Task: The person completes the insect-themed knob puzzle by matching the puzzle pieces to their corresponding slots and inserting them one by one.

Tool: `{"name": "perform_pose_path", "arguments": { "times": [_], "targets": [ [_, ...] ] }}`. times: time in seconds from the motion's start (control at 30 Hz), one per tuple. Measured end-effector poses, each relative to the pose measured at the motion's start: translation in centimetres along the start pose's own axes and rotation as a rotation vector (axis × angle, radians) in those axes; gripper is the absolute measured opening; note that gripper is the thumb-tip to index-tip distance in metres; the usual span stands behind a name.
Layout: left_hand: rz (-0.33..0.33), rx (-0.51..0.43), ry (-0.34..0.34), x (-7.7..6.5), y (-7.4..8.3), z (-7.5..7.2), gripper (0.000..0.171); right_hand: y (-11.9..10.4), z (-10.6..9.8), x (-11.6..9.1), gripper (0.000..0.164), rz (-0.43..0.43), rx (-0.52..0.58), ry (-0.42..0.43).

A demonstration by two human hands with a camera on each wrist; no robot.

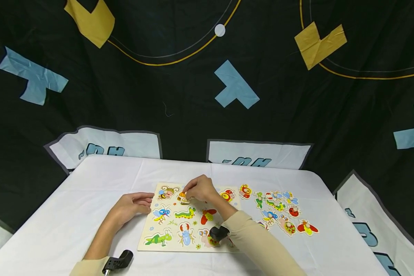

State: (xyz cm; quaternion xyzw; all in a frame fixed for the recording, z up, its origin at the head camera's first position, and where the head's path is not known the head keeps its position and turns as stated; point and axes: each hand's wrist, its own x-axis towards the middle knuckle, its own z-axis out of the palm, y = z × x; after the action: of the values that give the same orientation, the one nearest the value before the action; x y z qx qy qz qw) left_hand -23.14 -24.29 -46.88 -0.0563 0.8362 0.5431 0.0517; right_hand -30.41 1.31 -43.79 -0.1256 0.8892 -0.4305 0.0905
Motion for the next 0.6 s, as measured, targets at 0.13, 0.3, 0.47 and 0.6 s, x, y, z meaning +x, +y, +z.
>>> {"name": "perform_pose_path", "arguments": {
  "times": [0.13,0.3,0.47,0.6],
  "targets": [
    [0.001,0.000,0.003,0.1,0.0,0.0,0.061,0.1,0.4,0.1,0.008,0.001,0.011,0.002],
    [-0.001,0.014,0.005,0.0,0.0,-0.1,0.061,0.2,0.9,0.2,0.008,0.018,0.009,0.010],
    [0.002,0.013,0.006,0.0,0.1,-0.1,0.061,0.5,1.3,0.4,0.008,0.028,0.018,0.016],
    [0.002,0.002,0.004,0.0,0.0,0.0,0.060,0.6,1.5,0.5,0.009,0.030,0.025,0.021]
  ]
}}
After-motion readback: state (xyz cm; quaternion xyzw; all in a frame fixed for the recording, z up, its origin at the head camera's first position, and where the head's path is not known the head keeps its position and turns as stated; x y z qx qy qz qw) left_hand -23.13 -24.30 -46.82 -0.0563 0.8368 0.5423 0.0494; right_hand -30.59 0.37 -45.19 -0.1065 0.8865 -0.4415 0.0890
